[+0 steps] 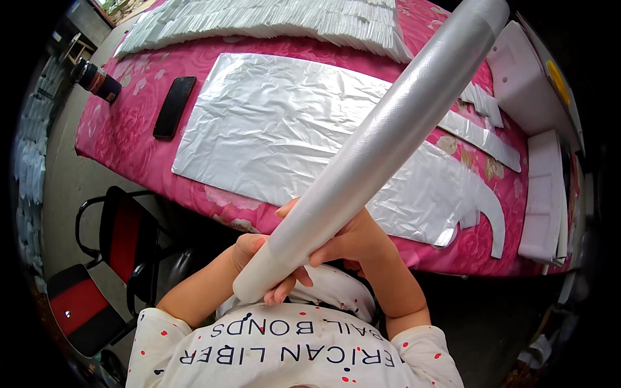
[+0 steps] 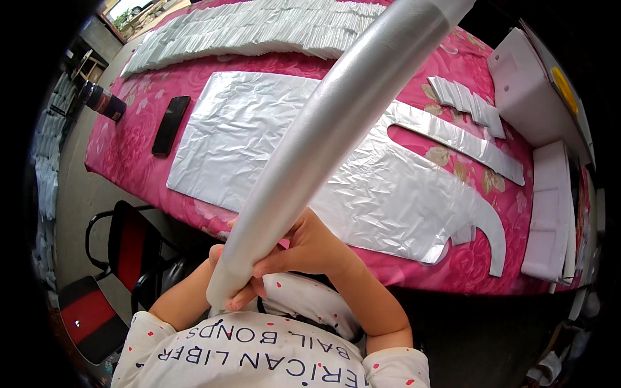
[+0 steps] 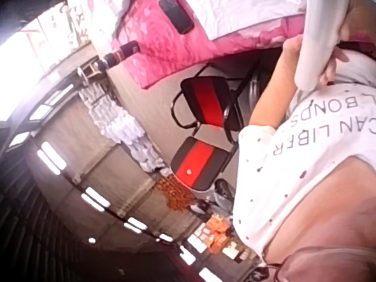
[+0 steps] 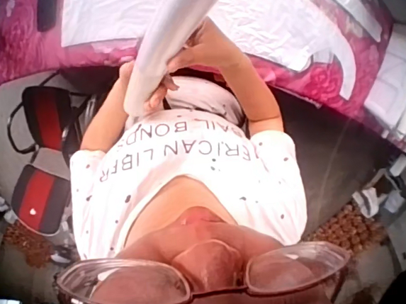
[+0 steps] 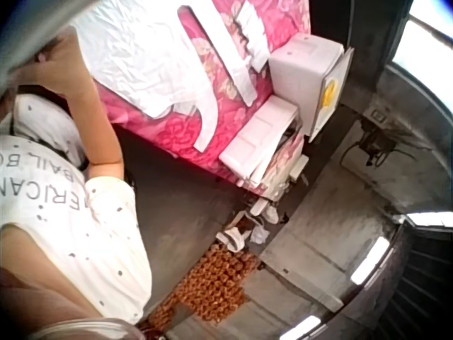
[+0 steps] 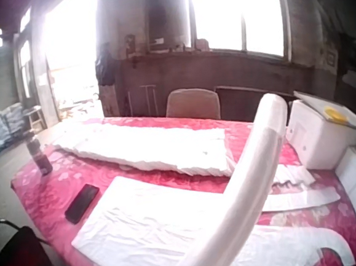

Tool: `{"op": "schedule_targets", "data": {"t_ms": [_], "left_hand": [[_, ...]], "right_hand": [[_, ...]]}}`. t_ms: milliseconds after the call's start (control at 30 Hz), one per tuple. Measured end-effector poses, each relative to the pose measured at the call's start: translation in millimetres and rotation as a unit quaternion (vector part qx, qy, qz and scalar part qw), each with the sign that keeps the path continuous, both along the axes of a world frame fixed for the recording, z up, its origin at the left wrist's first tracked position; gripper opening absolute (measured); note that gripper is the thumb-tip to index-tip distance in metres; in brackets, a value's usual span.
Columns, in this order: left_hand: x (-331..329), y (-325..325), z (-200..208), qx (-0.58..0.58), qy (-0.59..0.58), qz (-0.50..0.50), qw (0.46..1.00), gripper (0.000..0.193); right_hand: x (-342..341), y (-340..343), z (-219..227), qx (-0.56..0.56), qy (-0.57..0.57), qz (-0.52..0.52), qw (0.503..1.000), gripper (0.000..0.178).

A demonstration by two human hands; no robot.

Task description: The person wraps small white rectangular items in clear plastic film using a roll and a template on a pink table. They repeatedly place an item on the template, roll the film over it, fold the edges, and set the wrapped item aside. A stack of wrapped items accumulates on the table.

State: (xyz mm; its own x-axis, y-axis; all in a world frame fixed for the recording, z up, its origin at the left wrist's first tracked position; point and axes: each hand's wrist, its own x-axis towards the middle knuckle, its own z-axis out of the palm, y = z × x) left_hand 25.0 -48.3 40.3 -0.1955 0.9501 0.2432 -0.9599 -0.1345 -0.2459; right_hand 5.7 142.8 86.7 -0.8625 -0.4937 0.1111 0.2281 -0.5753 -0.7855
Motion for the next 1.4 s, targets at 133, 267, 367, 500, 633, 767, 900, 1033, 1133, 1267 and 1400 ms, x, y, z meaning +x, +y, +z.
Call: {"op": "schedule_targets", "data": {"t_ms": [133,267,367,500,633,767,900,1033,1133,1267,1400], "left_hand": [[-22.8,-4.5,14.7,-0.323,0.329,0.119,0.879,0.072],[-25.6,13.3,24.1,-0.525,0.409,0.232,0.709,0.071],[-20.5,13.4,12.0,-0.561,0.483,0.240,0.628,0.055],[-23.2,0.8,20.3,-0.631,0.456,0.091,0.621,0.044],[-10.0,-9.2,17.2,-0.655,0.528,0.036,0.540,0.031],[8.6,-16.5,-1.8,-0.489,0.800,0.148,0.316,0.027],[5.5,-8.0,23.9,-0.636,0.599,-0.050,0.484,0.033],[6.3,-16.3,19.2,-0.637,0.583,-0.068,0.500,0.038],[4.6,-20.3,13.4,-0.634,0.572,-0.073,0.515,0.039],[2.1,-24.7,10.5,-0.627,0.550,-0.084,0.545,0.038],[0.4,-28.4,6.0,-0.616,0.529,-0.106,0.574,0.036]], "right_hand": [[2.7,9.4,5.1,0.118,-0.018,-0.023,0.993,0.031],[4.7,1.8,-7.0,0.344,-0.003,-0.090,0.934,0.034],[10.6,-5.1,-16.9,0.394,-0.015,-0.080,0.915,0.043],[15.4,15.1,3.1,0.480,0.088,-0.049,0.871,0.039],[23.8,3.8,12.6,0.453,0.354,-0.223,0.787,0.031],[24.0,-32.1,-21.1,0.432,0.492,-0.137,0.743,0.024],[12.6,-22.8,-62.5,0.533,0.511,-0.075,0.671,0.024],[-11.2,18.2,-61.8,0.575,0.507,-0.117,0.631,0.022],[-39.5,67.0,-63.7,0.582,0.492,-0.226,0.606,0.019],[-61.8,125.5,-60.5,0.679,0.426,-0.415,0.431,0.022],[-55.4,143.8,-53.7,0.578,0.071,-0.304,0.753,0.022]]}}
